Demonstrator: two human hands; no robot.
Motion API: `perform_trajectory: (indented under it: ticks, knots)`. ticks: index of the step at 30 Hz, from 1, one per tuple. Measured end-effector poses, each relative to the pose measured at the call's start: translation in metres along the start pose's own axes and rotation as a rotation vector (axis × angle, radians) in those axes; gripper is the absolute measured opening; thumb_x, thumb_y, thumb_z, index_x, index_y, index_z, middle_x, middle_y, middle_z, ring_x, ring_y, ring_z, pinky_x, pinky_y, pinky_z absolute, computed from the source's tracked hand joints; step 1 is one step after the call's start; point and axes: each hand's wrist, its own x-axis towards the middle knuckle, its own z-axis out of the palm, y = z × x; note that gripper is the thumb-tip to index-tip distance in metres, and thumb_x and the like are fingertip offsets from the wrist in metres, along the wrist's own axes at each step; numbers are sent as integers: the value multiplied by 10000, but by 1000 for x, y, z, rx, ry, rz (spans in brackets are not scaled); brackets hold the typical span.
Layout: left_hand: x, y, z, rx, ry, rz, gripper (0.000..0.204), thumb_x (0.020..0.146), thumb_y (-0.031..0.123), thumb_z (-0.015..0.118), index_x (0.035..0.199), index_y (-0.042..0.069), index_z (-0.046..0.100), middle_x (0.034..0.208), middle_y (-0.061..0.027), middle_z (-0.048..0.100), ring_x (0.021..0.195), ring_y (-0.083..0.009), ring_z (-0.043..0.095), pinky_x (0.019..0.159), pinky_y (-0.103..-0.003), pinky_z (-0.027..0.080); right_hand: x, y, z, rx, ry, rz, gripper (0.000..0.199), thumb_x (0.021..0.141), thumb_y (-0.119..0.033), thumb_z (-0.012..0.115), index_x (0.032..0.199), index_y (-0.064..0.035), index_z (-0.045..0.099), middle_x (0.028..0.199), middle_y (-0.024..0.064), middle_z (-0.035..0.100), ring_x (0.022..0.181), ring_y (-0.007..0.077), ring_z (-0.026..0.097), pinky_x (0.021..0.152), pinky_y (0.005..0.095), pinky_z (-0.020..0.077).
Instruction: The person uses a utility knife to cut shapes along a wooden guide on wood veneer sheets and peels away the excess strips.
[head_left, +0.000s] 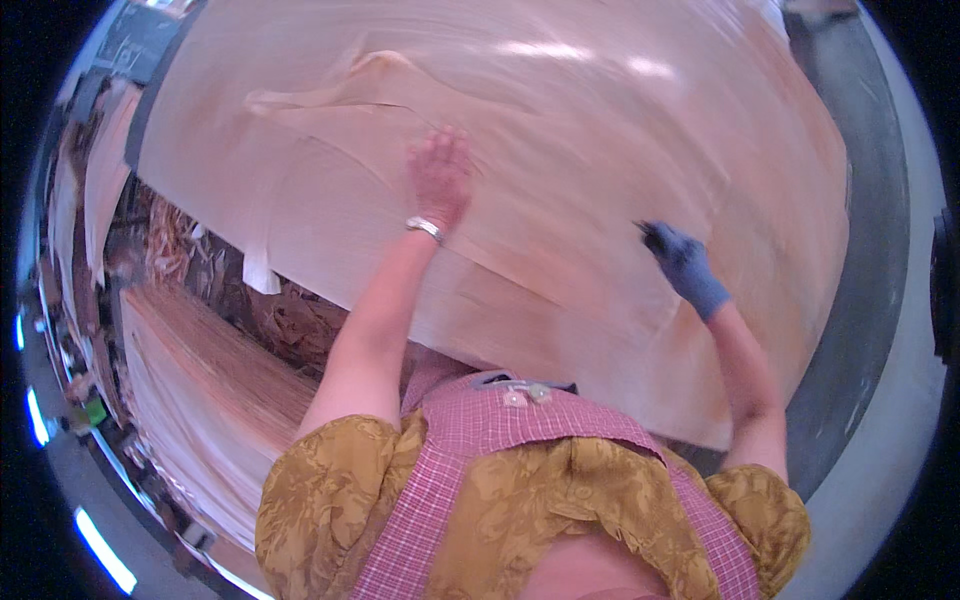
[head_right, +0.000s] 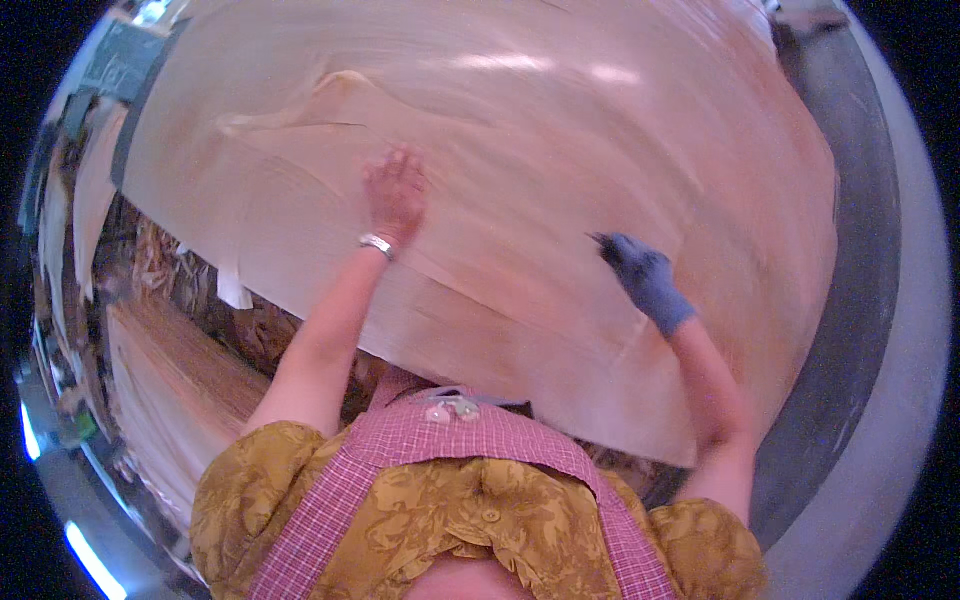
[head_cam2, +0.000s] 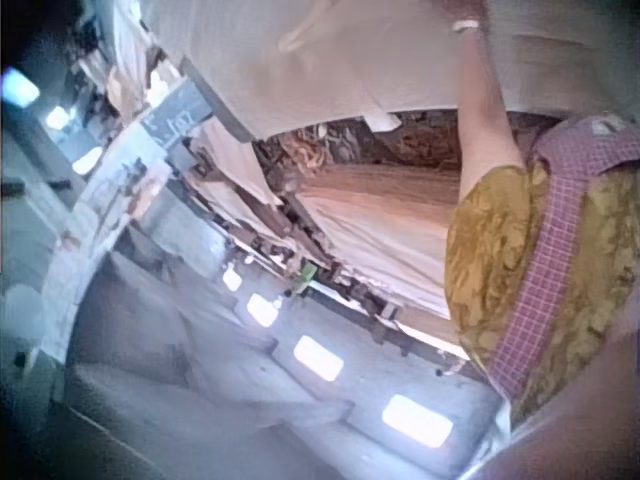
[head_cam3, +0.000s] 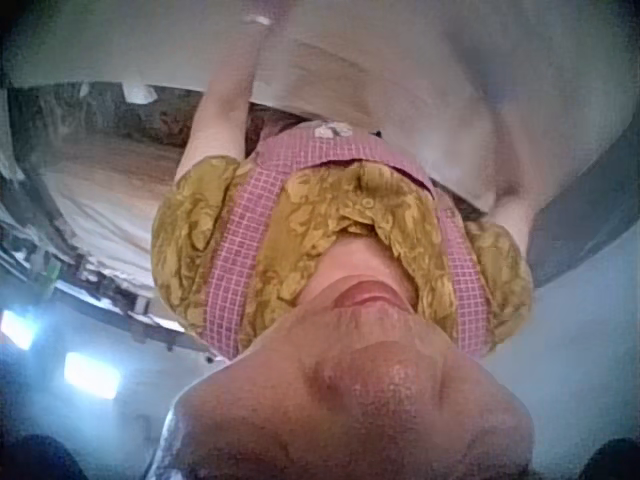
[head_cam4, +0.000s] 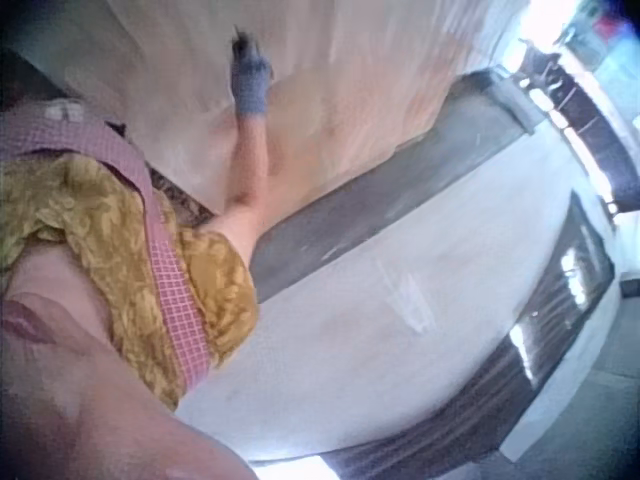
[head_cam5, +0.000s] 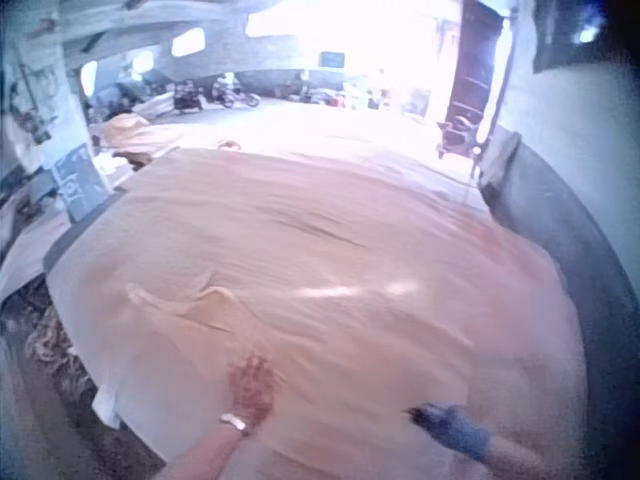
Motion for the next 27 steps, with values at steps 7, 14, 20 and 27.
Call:
perform_trajectory:
  ticks: [7,14,20,27]
  knots:
    - [6,0,-7,-219,-26,-65,393,888,234,573,1230,45,536,1251,-170,534,1212,-342,473,1074,-523,303,303,-169,78,-125,-93,-359,193,986,-274,485,1069,-107,533,928,162,674,822,359,667,677,467,518]
    - [47,-51,-39,-232,-23,-220,530,767,259,746,1180,40,495,1165,-162,556,1123,-346,500,970,-494,384,344,-179,104,-280,-124,-560,138,935,-230,507,1053,-164,535,866,128,700,758,326,707,611,463,543]
    - [86,-75,-39,-433,-379,-100,1041,667,345,847,1493,82,271,1237,-171,531,1175,-357,480,979,-490,393,356,-181,93,-368,-308,-520,223,923,-319,508,1020,-167,640,870,118,712,785,313,705,649,492,540]
    - [89,-74,-18,-41,-594,66,954,673,333,846,1487,350,350,1371,-216,419,1285,-425,389,1056,-551,337,302,-85,48,-324,-257,-303,272,995,-351,418,1027,-128,572,864,161,697,786,362,691,627,501,530]
